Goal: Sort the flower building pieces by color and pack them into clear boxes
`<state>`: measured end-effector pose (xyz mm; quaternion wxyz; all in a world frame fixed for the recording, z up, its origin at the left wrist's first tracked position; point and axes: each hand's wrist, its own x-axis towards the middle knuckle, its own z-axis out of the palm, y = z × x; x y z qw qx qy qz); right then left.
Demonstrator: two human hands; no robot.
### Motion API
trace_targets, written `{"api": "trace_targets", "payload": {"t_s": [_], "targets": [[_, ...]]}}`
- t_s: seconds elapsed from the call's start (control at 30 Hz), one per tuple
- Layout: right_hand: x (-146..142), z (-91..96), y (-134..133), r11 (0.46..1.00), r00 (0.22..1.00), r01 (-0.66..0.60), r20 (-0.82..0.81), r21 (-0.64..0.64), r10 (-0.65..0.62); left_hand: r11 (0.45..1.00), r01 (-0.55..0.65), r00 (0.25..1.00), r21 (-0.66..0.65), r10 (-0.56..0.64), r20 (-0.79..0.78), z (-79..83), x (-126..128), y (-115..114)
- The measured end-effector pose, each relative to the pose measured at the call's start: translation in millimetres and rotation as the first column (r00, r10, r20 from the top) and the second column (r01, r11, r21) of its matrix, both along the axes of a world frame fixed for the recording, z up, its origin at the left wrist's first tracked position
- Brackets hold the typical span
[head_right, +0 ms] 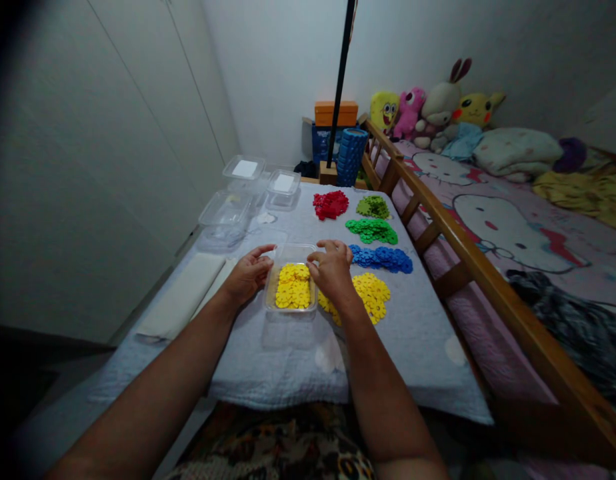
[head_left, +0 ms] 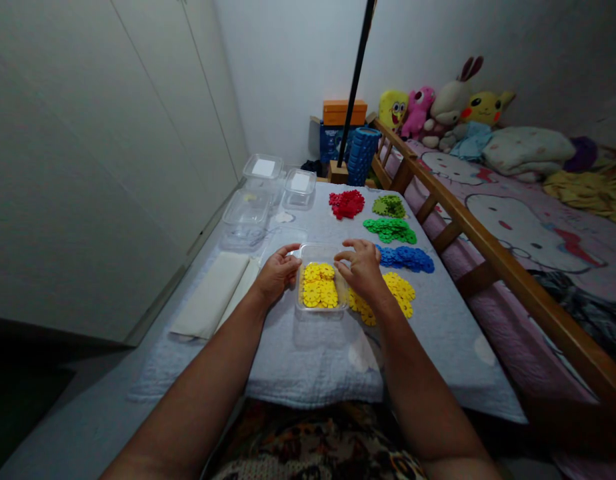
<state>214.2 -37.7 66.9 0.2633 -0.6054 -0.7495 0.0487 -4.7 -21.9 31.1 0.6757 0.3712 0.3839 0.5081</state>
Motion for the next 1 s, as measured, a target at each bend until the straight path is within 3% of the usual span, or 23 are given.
{"api": "trace_targets", "payload": {"t_s": [0.13, 0.3, 0.4, 0.53, 0.83, 1.0], "targets": [[27.8, 2.7, -7.0, 0.999, 0.998, 0.013, -0.064, -0.029, -0.015, 1.0, 0.006, 1.0, 0.006, -0.006, -0.007, -2.4, -1.0, 1.1], [49.0, -1.7, -31.5, 0.986, 0.999, -0.021, 0.042, -0.165, 0.028, 1.0, 0.022, 1.0, 0.013, -0.021, -0.018, -7.6, -2.4, 3.2], [50.3, -9.4, -44.8, 0.97, 0.987, -0.064, 0.13, -0.234, 0.096, 1.0, 0.016, 1.0, 0.018, -0.016, -0.013, -8.4, -2.3, 3.7], [47.6, -15.6, -50.8, 0.963, 0.976, -0.038, 0.197, -0.267, 0.093, 1.0, -0.006, 1.0, 0.017, 0.006, 0.004, -7.2, -0.9, 3.5], [42.9, -17.3, -40.9, 0.968, 0.982, 0.017, 0.185, -0.249, 0.03, 1.0, -0.005, 1.0, -0.005, 0.005, 0.017, -3.5, -0.2, 2.2], [43.8, -17.7, -38.6, 0.971, 0.995, 0.048, 0.1, -0.236, -0.025, 1.0, 0.002, 1.0, -0.005, -0.002, 0.017, -4.3, -0.4, 2.8]]}}
